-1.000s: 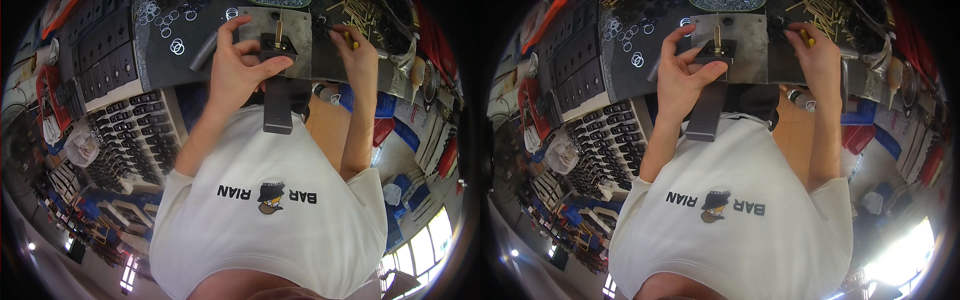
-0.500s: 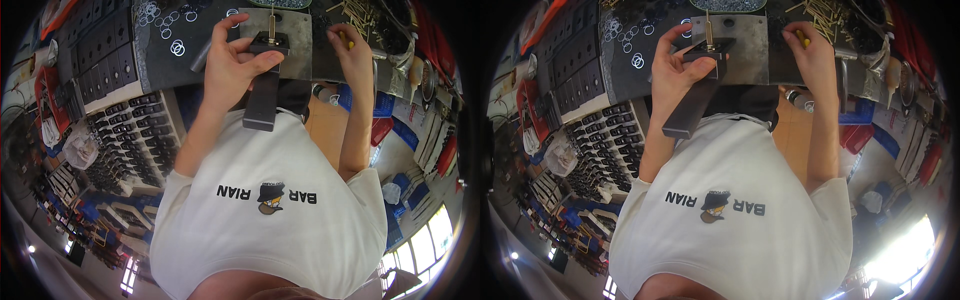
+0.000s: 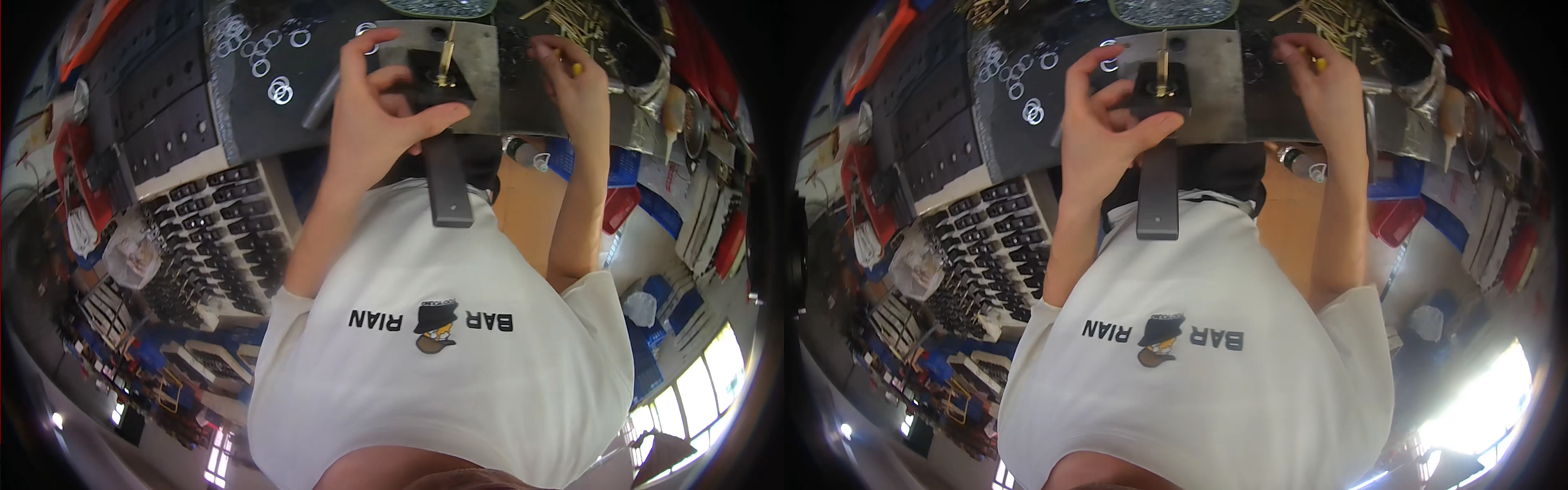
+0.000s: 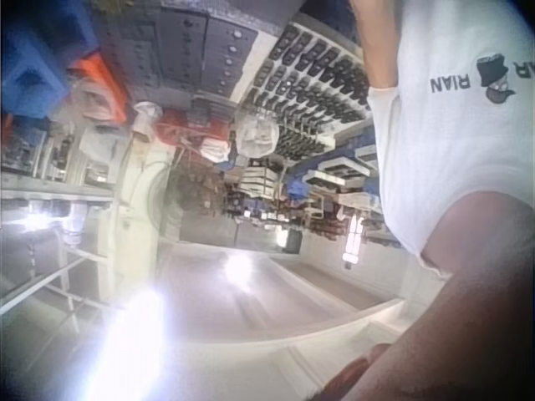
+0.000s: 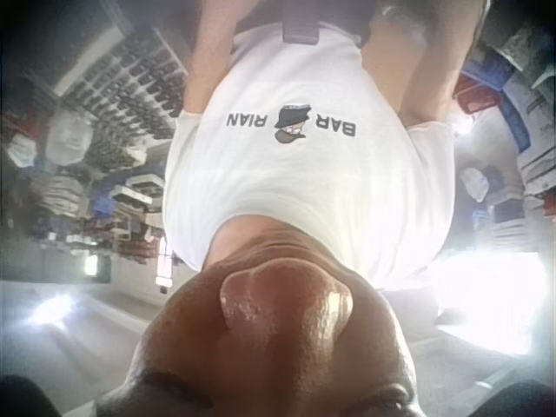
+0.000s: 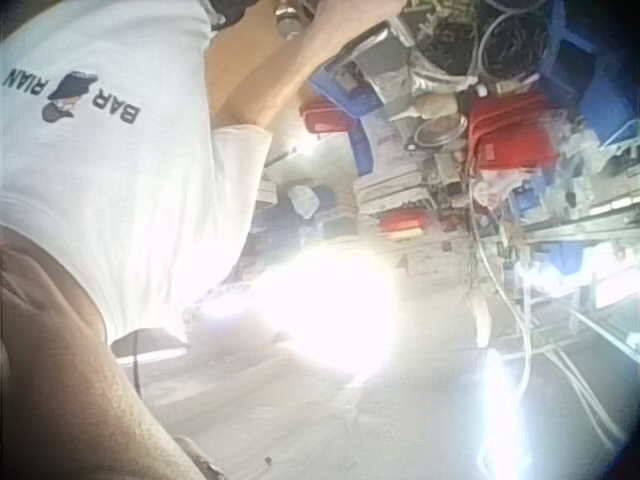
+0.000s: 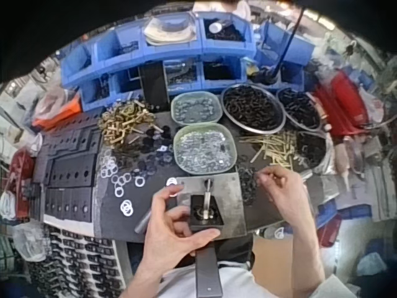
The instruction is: Assembling small mechanical components using a jig and pliers on a workshop workbench.
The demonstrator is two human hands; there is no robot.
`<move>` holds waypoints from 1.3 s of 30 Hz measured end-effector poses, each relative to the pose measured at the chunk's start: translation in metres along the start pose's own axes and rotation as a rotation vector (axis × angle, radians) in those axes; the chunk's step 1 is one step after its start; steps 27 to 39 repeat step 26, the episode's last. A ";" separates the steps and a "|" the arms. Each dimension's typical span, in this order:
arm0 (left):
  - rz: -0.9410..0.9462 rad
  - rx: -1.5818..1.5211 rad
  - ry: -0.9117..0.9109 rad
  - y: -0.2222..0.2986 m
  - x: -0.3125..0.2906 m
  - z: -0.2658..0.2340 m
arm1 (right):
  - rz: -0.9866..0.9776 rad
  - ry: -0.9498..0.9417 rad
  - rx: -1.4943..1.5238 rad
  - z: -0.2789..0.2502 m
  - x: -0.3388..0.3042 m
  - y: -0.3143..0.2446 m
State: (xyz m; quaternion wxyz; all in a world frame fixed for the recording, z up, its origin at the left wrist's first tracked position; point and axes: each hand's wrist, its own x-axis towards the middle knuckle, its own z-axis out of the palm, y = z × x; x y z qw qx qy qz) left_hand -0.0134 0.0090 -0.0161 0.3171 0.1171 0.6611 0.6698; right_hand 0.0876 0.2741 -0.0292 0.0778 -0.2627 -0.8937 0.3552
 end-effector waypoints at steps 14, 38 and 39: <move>0.108 0.063 -0.163 -0.021 0.015 0.002 | -0.042 0.180 -0.327 -0.007 -0.032 0.034; 0.039 -0.007 -0.271 -0.016 0.005 -0.010 | 0.125 -0.041 0.084 0.030 -0.007 0.019; 0.039 -0.007 -0.271 -0.016 0.005 -0.010 | 0.125 -0.041 0.084 0.030 -0.007 0.019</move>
